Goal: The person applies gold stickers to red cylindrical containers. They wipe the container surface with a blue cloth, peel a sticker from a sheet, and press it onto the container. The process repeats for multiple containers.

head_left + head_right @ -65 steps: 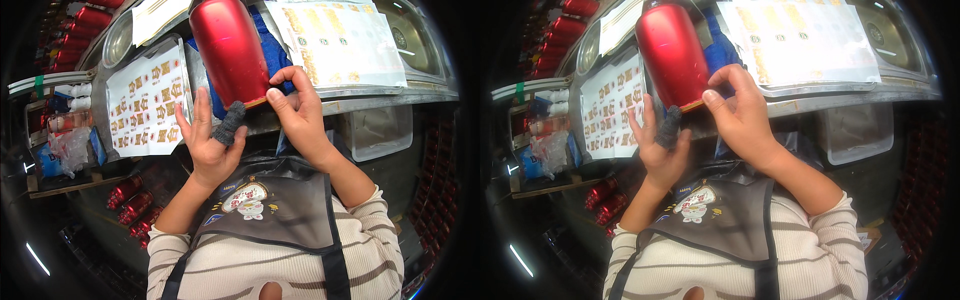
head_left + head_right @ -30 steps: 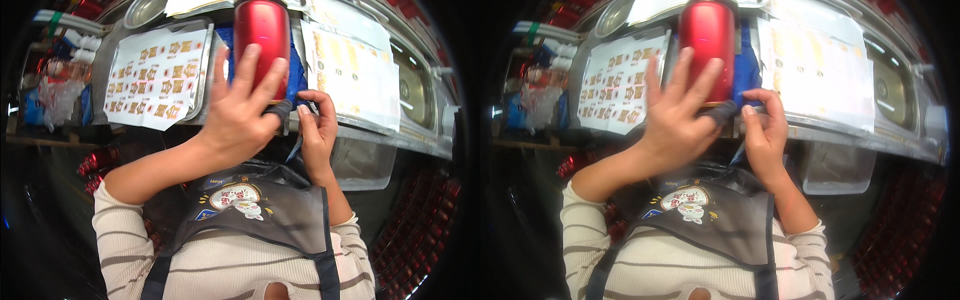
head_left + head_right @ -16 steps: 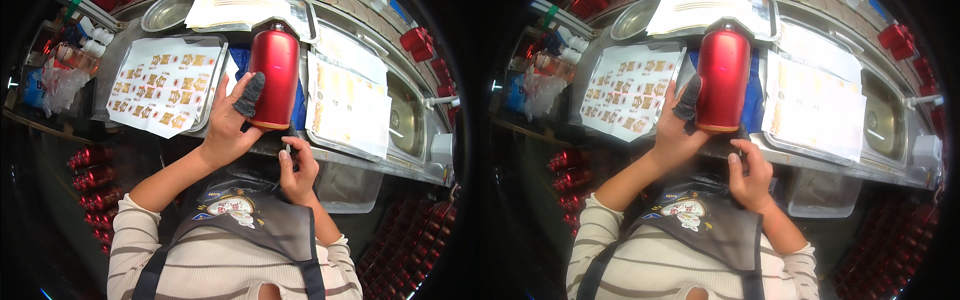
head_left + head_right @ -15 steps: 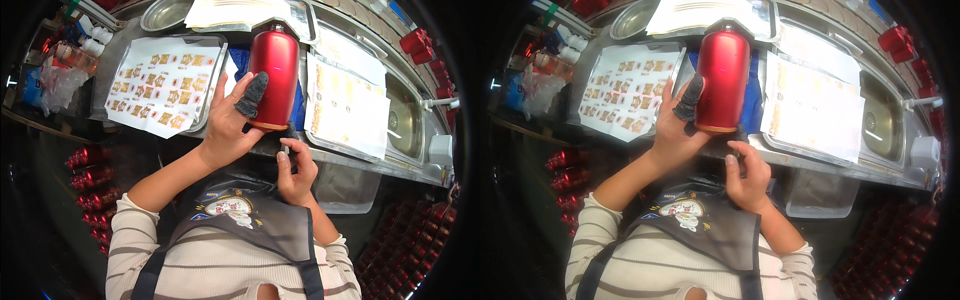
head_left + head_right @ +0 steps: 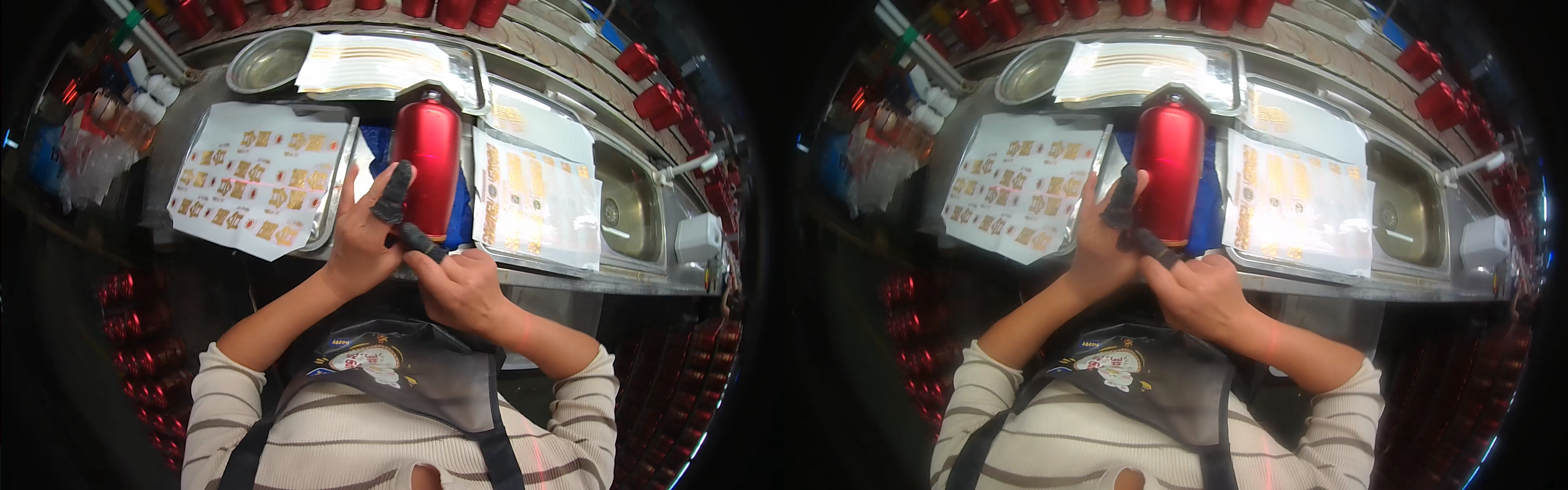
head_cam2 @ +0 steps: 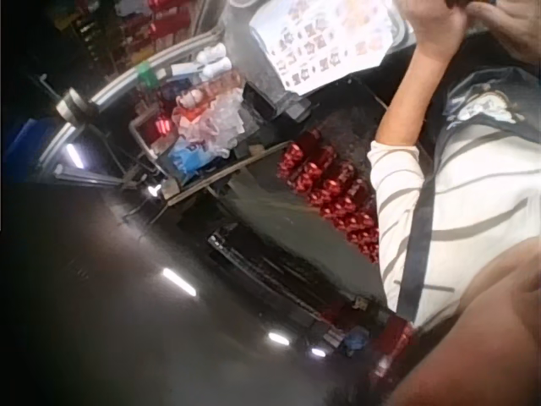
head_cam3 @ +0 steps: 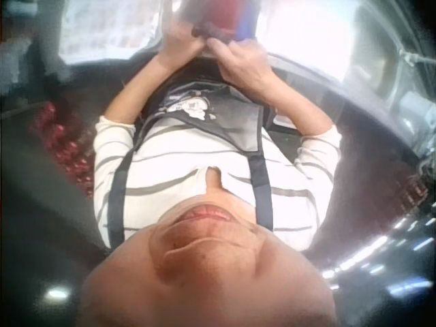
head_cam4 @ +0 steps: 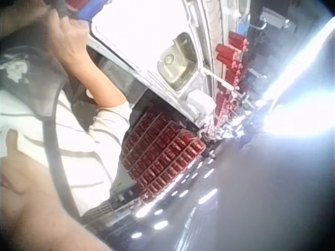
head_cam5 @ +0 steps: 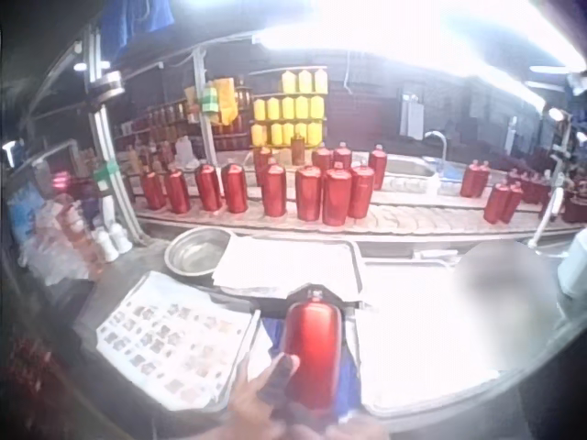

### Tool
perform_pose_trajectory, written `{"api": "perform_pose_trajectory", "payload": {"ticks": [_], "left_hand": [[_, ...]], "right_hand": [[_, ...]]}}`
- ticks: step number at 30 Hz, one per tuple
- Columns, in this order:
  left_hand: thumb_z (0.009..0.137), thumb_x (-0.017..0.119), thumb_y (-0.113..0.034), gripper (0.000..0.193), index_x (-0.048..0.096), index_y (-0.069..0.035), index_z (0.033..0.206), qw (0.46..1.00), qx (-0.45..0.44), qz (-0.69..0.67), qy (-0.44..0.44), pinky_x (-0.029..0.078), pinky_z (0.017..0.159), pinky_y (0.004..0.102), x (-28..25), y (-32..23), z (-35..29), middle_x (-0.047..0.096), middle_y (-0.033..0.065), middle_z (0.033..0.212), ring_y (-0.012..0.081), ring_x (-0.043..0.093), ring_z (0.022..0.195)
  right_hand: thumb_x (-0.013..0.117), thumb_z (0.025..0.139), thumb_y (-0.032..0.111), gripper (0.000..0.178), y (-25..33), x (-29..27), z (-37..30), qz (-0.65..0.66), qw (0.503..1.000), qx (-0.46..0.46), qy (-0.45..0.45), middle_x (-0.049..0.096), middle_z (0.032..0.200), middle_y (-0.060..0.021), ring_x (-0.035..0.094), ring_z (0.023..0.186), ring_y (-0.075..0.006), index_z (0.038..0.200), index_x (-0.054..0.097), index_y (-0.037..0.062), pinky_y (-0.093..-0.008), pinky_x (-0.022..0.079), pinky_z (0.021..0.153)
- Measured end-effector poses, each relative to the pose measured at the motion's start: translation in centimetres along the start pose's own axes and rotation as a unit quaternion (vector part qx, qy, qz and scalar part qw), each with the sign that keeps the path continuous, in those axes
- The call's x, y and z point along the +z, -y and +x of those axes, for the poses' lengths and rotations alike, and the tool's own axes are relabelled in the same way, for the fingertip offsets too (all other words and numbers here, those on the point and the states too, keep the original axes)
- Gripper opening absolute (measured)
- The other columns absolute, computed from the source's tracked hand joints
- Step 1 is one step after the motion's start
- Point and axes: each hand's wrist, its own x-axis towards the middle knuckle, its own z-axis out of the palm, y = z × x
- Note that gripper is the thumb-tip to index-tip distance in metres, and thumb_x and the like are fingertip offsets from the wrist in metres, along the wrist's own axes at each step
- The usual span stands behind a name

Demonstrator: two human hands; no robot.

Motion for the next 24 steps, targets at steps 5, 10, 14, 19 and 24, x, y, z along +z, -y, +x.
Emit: {"api": "perform_pose_trajectory", "payload": {"ticks": [5, 10, 14, 19, 24], "left_hand": [[0.068, 0.081, -0.010, 0.090, 0.041, -0.001, 0.147, 0.998, 0.000, 0.056, 0.004, 0.018, 0.117, 0.0585, -0.6, 1.3, -1.3, 0.057, 0.0142, 0.140, 0.0303, 0.047, 0.137], [0.067, 0.087, -0.022, 0.096, 0.039, 0.001, 0.147, 0.998, 0.024, 0.051, 0.030, 0.017, 0.117, 0.0593, -0.1, -0.5, 0.5, 0.052, 0.0170, 0.144, 0.0328, 0.046, 0.136], [0.069, 0.088, -0.031, 0.106, 0.030, 0.001, 0.152, 0.999, 0.009, 0.047, 0.009, 0.016, 0.117, 0.0588, 0.2, -0.2, 0.3, 0.052, 0.0188, 0.143, 0.0340, 0.049, 0.134], [0.073, 0.087, -0.033, 0.109, 0.024, 0.001, 0.155, 0.998, -0.045, -0.002, 0.033, 0.014, 0.119, 0.0534, -0.1, -0.1, -0.1, 0.058, 0.0145, 0.137, 0.0304, 0.059, 0.121], [0.073, 0.087, -0.036, 0.111, 0.023, 0.002, 0.155, 0.998, -0.052, -0.011, 0.033, 0.014, 0.120, 0.0499, -0.1, -0.1, 0.2, 0.056, 0.0171, 0.139, 0.0311, 0.055, 0.127]], "right_hand": [[0.063, 0.071, 0.009, 0.032, -0.6, 1.0, 0.9, -0.008, 0.999, -0.033, -0.034, 0.057, 0.071, -0.0019, 0.053, 0.047, -0.0161, 0.103, 0.066, 0.0084, -0.0305, 0.037, 0.045], [0.067, 0.073, -0.001, 0.031, -0.2, 0.4, -3.4, 0.094, 0.988, 0.100, -0.064, 0.059, 0.065, -0.0065, 0.054, 0.045, -0.0231, 0.103, 0.067, 0.0073, -0.0357, 0.040, 0.045], [0.068, 0.082, 0.002, 0.022, -2.6, -1.4, -2.7, 0.183, 0.939, 0.274, -0.101, 0.069, 0.079, -0.0140, 0.064, 0.059, -0.0215, 0.104, 0.069, 0.0039, -0.0304, 0.048, 0.055], [0.067, 0.086, 0.011, 0.025, -17.0, -1.5, 0.1, 0.037, 0.930, 0.342, -0.127, 0.071, 0.085, -0.0122, 0.067, 0.075, -0.0274, 0.110, 0.072, 0.0090, -0.0337, 0.053, 0.072], [0.068, 0.083, 0.022, 0.027, -28.2, -0.3, 3.9, -0.082, 0.906, 0.415, 0.003, 0.065, 0.105, -0.0151, 0.064, 0.097, -0.0346, 0.110, 0.074, 0.0176, -0.0432, 0.051, 0.085]]}}
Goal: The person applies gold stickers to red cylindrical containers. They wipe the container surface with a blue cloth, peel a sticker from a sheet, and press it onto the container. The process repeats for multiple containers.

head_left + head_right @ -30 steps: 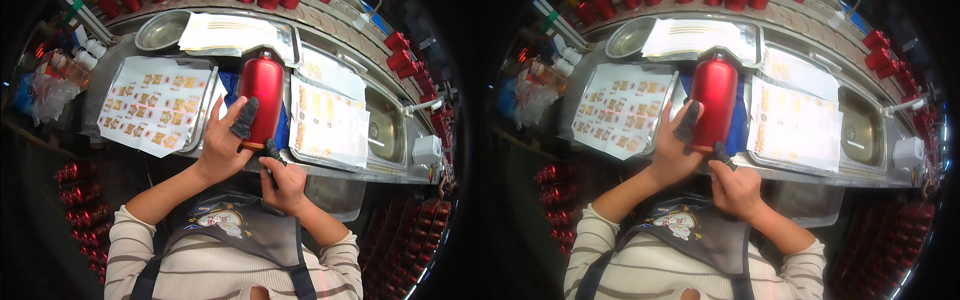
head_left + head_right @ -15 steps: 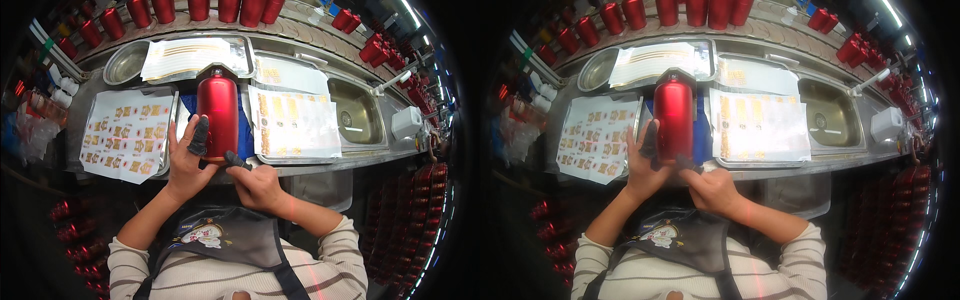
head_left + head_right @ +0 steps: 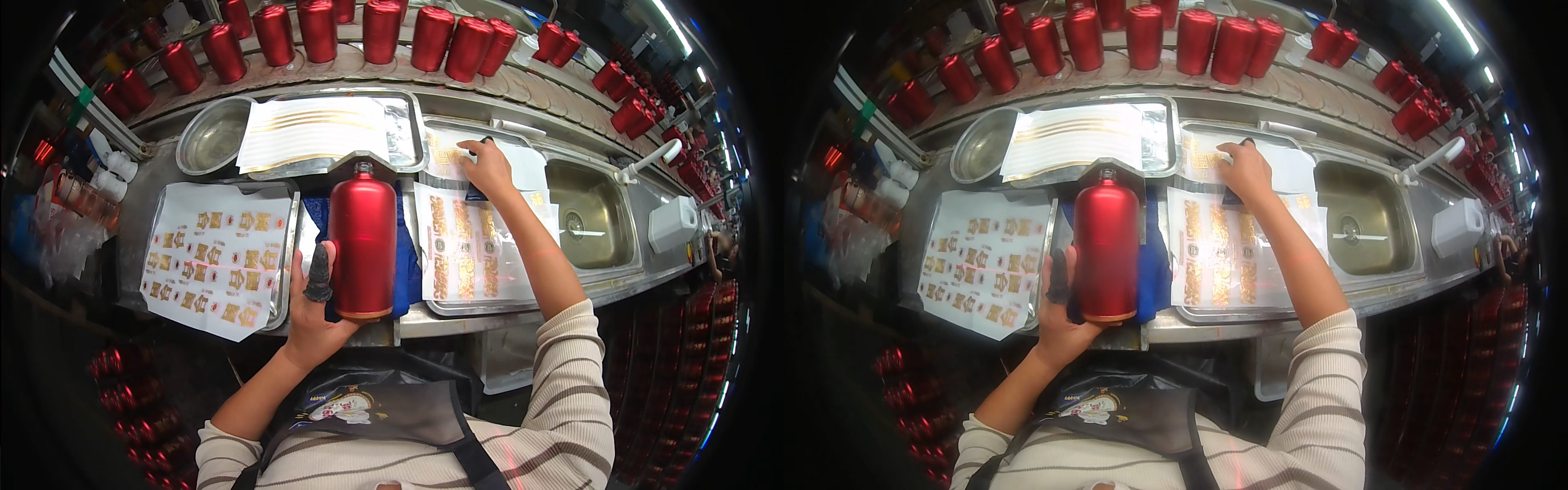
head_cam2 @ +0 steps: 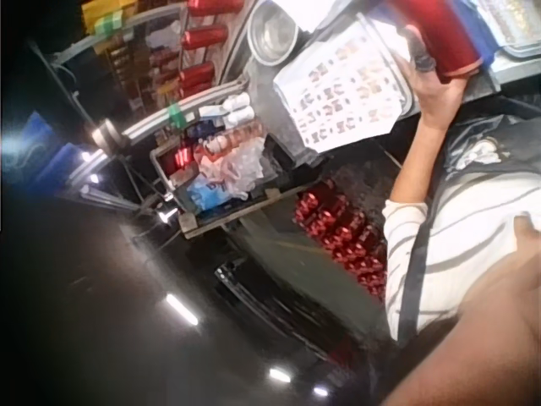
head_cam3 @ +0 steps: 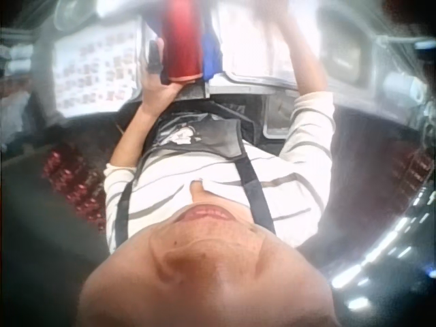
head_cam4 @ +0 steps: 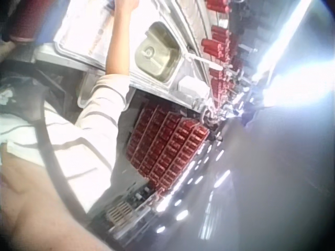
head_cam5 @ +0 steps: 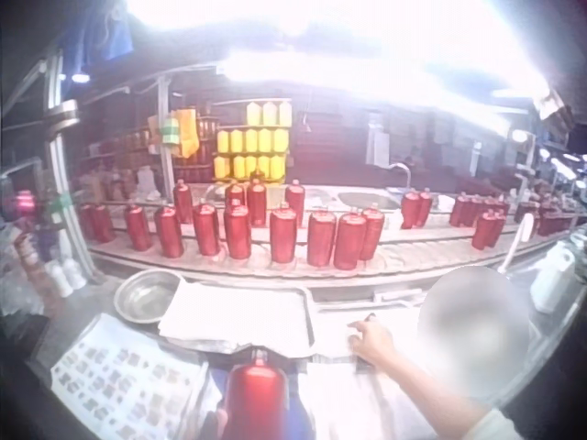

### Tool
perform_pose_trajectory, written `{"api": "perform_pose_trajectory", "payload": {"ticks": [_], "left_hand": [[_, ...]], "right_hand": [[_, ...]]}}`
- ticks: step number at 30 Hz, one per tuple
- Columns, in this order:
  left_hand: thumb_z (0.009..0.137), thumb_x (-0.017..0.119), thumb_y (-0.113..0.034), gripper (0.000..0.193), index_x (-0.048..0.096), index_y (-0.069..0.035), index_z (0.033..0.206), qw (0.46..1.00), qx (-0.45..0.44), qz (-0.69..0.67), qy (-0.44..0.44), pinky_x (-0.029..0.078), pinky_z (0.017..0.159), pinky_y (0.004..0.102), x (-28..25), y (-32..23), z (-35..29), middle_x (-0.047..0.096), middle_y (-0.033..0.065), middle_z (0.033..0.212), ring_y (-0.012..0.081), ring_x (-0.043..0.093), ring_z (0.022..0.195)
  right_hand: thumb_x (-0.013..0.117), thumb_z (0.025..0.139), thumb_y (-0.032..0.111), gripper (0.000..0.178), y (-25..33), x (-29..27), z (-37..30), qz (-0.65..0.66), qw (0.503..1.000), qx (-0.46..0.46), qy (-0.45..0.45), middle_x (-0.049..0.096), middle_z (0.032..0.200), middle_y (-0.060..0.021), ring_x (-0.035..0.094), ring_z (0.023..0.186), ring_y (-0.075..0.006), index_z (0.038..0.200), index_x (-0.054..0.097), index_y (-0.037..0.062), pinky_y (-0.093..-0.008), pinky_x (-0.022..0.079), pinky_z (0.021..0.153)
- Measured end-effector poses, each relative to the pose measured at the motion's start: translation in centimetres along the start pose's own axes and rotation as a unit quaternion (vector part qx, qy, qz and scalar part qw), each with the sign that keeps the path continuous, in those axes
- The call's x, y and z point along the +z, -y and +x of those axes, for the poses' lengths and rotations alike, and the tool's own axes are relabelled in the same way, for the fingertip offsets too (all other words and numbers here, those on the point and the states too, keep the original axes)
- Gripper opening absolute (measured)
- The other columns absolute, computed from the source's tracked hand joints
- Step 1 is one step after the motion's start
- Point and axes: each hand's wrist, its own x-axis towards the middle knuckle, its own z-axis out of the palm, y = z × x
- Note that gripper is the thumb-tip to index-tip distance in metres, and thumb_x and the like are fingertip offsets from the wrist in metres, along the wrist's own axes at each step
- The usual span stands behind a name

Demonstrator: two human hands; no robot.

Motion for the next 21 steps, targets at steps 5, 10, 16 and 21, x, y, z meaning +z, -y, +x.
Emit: {"api": "perform_pose_trajectory", "payload": {"ticks": [5, 10, 16, 21], "left_hand": [[0.068, 0.091, -0.033, 0.122, 0.014, -0.001, 0.157, 0.999, -0.015, 0.007, 0.035, 0.013, 0.121, 0.0497, -0.4, 0.5, -0.3, 0.043, 0.0193, 0.152, 0.0331, 0.045, 0.138], [0.068, 0.092, -0.033, 0.122, 0.014, 0.002, 0.156, 0.999, -0.020, 0.000, 0.033, 0.015, 0.120, 0.0503, -0.5, 0.4, -0.3, 0.044, 0.0190, 0.151, 0.0333, 0.048, 0.136], [0.070, 0.089, -0.034, 0.115, 0.021, 0.003, 0.155, 0.999, -0.025, -0.028, 0.034, 0.016, 0.119, 0.0534, -0.1, 0.6, -0.3, 0.049, 0.0207, 0.146, 0.0315, 0.052, 0.132], [0.071, 0.088, -0.037, 0.114, 0.022, 0.003, 0.154, 0.999, -0.019, -0.018, 0.033, 0.017, 0.118, 0.0551, 0.3, 0.8, 0.0, 0.047, 0.0193, 0.148, 0.0306, 0.050, 0.134]], "right_hand": [[0.071, 0.081, 0.025, 0.028, -2.4, 0.7, 1.7, -0.023, 0.998, 0.055, 0.022, 0.065, 0.101, -0.0129, 0.064, 0.099, -0.0320, 0.108, 0.075, 0.0175, -0.0413, 0.051, 0.086], [0.070, 0.083, 0.021, 0.031, -2.8, 0.6, 2.0, 0.028, 0.999, 0.027, 0.028, 0.066, 0.107, -0.0154, 0.063, 0.103, -0.0332, 0.114, 0.073, 0.0188, -0.0421, 0.049, 0.090], [0.070, 0.083, 0.022, 0.023, -1.6, 1.1, 2.2, -0.020, 0.996, -0.028, 0.077, 0.061, 0.100, -0.0148, 0.063, 0.096, -0.0353, 0.104, 0.072, 0.0139, -0.0434, 0.050, 0.082], [0.073, 0.075, 0.021, 0.017, -1.9, 1.2, 3.6, -0.014, 0.995, -0.008, 0.102, 0.065, 0.093, -0.0150, 0.064, 0.090, -0.0360, 0.081, 0.065, 0.0065, -0.0443, 0.050, 0.078]]}}
